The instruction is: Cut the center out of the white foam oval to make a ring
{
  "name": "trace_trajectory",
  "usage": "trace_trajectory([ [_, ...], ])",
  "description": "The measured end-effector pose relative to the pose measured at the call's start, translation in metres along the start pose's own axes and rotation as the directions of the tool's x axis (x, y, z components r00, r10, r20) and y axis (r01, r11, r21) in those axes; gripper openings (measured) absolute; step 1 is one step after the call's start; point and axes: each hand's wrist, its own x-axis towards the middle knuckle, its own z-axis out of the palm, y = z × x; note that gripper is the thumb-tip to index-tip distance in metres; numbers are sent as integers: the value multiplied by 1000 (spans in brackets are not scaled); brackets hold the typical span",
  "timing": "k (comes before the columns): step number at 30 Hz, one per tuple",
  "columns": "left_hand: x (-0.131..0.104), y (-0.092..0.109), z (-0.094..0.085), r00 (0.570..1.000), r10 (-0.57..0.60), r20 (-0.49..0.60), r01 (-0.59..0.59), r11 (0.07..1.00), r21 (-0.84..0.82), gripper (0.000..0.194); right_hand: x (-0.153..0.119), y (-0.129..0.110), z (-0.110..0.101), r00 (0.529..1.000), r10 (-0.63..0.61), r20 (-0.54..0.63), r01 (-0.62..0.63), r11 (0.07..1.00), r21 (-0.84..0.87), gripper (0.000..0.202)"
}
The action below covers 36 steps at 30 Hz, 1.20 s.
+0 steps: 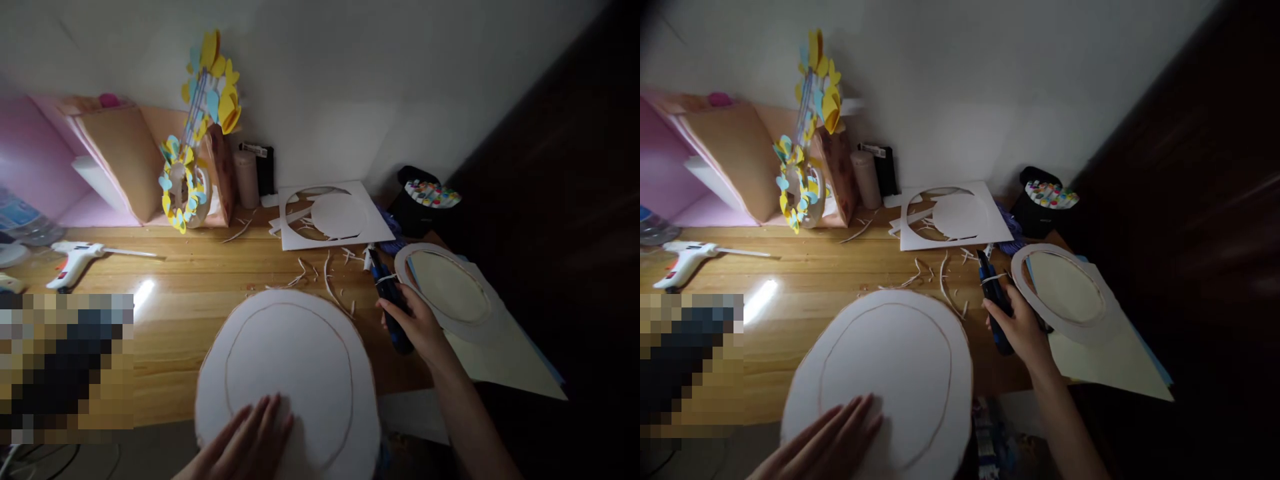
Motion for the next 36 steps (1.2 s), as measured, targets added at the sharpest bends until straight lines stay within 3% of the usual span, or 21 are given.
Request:
trace_trajectory([
  [2, 17, -9, 19, 998, -58, 12, 60, 979, -197, 52, -2, -1, -1, 1000, 4, -20, -3, 999, 32, 41],
  [7, 49, -30, 66, 988, -151, 19, 151, 959, -240, 50, -5, -8, -6, 998, 2, -61, -2, 1000, 5, 45],
  [10, 57, -35, 75, 985, -174, 21, 172, 943, -285, 51, -6, -12, -9, 999, -16, -51, 13, 999, -50, 41],
  [15, 52, -12, 58, 979, -187, 85, 205, 914, -351, 52, -3, -12, -8, 999, -41, -30, 35, 981, -192, 40],
  [19, 32, 5, 41, 976, -152, 156, 203, 894, -399, 55, 9, -7, 0, 986, -49, 161, 109, 913, -392, 51],
  [22, 8, -9, 41, 971, -160, 175, 224, 864, -450, 52, 22, -9, 13, 950, -18, 311, 169, 868, -467, 51],
  [26, -35, -47, 51, 956, -211, 201, 287, 805, -519, 56, 38, -17, 29, 895, -176, 409, 386, 765, -516, 40],
  [30, -69, -71, 50, 872, -322, 368, 477, 727, -494, 71, 47, -25, 43, 852, -203, 483, 466, 714, -523, 38],
  [33, -61, -74, 40, 812, -428, 397, 583, 625, -519, 70, 48, -34, 56, 833, -148, 533, 464, 712, -527, 41],
  [36, -31, -74, 23, 794, -516, 321, 587, 516, -624, 53, 50, -45, 73, 804, -137, 579, 492, 700, -518, 42],
])
